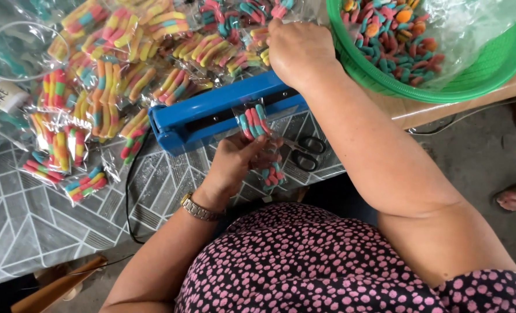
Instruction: Packing gummy candies into small plastic bags and sealing them with a heat sealer.
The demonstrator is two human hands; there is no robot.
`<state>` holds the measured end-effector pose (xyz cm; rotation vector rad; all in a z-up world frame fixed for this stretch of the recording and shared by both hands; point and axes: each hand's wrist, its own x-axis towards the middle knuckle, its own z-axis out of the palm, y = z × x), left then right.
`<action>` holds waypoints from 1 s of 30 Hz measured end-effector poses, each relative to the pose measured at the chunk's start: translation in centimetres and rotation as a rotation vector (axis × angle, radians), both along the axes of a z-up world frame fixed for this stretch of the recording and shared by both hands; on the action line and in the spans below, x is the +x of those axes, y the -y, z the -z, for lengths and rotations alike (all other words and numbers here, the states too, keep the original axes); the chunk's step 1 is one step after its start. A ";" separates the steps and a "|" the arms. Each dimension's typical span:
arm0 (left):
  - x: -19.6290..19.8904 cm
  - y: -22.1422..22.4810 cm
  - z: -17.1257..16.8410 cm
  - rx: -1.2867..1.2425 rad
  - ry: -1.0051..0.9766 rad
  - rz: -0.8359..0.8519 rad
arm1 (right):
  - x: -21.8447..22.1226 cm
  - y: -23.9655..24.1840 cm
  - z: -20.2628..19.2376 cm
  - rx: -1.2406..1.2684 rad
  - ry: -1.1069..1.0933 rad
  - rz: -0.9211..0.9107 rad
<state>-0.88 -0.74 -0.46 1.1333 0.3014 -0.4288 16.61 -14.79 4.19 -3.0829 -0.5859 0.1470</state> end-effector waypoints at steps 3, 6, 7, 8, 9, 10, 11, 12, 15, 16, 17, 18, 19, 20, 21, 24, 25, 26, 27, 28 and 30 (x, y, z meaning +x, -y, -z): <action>0.0 -0.4 0.3 -0.017 0.036 0.027 | -0.9 -0.6 -2.2 -0.015 -0.130 0.050; 0.0 -0.4 0.3 -0.008 0.141 0.081 | -1.2 -0.9 -3.0 -0.053 -0.189 0.043; 0.0 -0.4 -0.2 0.007 0.089 0.075 | -1.2 -0.9 -3.0 -0.019 -0.200 0.042; 0.1 -0.3 -0.6 0.023 0.037 0.070 | -1.1 -0.9 -2.9 0.016 -0.211 0.041; 0.0 -0.2 -0.7 0.021 0.036 0.077 | -0.8 -0.8 -2.5 0.015 -0.212 0.048; 0.0 -0.2 -0.7 0.069 0.049 0.076 | -0.5 -0.7 -1.9 0.027 -0.188 0.036; -0.1 -0.1 -0.6 0.117 0.061 0.073 | -0.3 -0.6 -1.3 0.038 -0.164 0.022; 0.0 0.0 -0.7 0.114 0.058 0.078 | -0.3 -0.5 -1.5 0.036 -0.168 0.027; -0.6 0.4 -0.2 0.065 0.006 -0.008 | -0.7 -0.4 -0.9 0.013 -0.126 -0.008; -0.8 0.4 0.0 0.063 0.012 -0.003 | -0.6 -0.3 -0.5 0.029 -0.113 0.002; -0.4 0.3 0.1 0.063 0.037 0.000 | 0.0 -0.3 -0.5 0.047 -0.082 0.012; -0.4 0.4 0.2 0.061 0.046 -0.005 | 0.0 -0.3 -0.7 0.045 -0.073 0.007; -0.5 0.3 0.3 0.048 0.043 -0.005 | -0.1 -0.3 -0.9 0.036 -0.097 0.009; -0.4 0.3 0.3 0.036 0.040 -0.004 | -0.1 -0.4 -1.0 0.026 -0.120 0.010; -0.5 0.2 0.1 0.038 0.046 -0.005 | -0.2 0.0 -0.9 0.029 -0.114 0.009; -0.3 -0.2 -0.3 0.008 0.044 0.026 | -0.4 0.2 -1.8 0.111 -0.079 -0.077; -0.2 -0.5 -0.2 0.008 0.027 0.065 | -0.8 -0.1 -2.9 0.076 -0.180 -0.040; -0.1 -0.7 0.0 0.007 0.010 0.105 | -1.2 -0.4 -3.9 0.042 -0.281 -0.004; -0.1 -0.6 -1.3 0.015 0.014 0.110 | -1.8 -0.2 -3.7 0.050 -0.276 0.000; -0.1 -0.5 -2.5 0.019 0.066 0.072 | -2.4 0.1 -3.4 0.078 -0.195 0.015; 0.1 -0.9 -3.4 0.028 0.124 0.037 | -2.6 0.0 -3.2 0.112 -0.109 0.033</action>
